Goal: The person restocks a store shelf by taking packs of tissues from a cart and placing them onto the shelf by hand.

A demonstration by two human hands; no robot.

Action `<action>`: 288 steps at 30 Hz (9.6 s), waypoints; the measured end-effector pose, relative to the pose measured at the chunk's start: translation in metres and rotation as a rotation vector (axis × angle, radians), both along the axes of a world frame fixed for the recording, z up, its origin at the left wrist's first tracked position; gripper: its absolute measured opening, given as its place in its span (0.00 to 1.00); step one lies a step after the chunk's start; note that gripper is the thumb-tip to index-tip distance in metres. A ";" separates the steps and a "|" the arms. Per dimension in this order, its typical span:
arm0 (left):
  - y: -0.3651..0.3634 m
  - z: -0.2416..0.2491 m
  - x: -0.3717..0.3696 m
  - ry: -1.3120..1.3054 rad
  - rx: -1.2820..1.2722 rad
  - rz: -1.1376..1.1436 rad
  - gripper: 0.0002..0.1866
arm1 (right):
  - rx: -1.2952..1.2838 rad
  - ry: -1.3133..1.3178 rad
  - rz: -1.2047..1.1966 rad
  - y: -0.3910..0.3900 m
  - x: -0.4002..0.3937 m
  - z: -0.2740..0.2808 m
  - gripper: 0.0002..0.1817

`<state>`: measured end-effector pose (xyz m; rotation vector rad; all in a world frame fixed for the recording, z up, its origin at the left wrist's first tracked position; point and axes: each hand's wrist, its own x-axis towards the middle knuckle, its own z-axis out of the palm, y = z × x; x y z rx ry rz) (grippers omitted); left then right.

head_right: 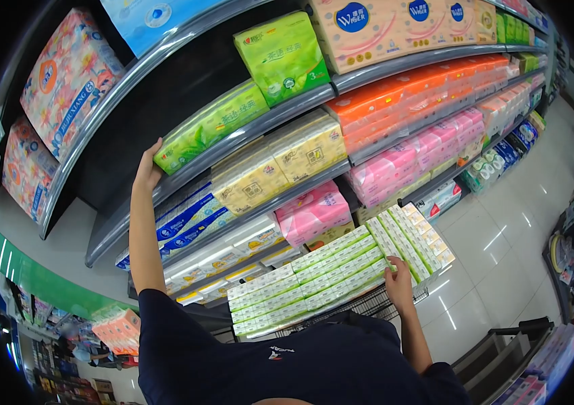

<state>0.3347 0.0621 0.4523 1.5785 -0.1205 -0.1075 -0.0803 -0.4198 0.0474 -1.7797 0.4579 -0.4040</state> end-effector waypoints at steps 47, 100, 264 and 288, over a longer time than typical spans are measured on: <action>-0.127 -0.367 -0.274 -0.450 0.970 -0.386 0.11 | -0.380 0.427 -0.304 -0.121 -0.042 -0.041 0.33; -0.154 -0.168 -0.250 -1.461 0.969 0.244 0.34 | 0.261 -0.529 0.386 -0.037 0.010 0.153 0.55; -0.198 -0.373 -0.325 -0.193 0.390 -0.010 0.16 | -0.506 0.615 -0.041 -0.076 0.010 -0.015 0.45; -0.253 -0.156 -0.295 -1.071 0.415 -0.285 0.21 | 0.325 0.012 0.451 -0.097 0.011 0.133 0.28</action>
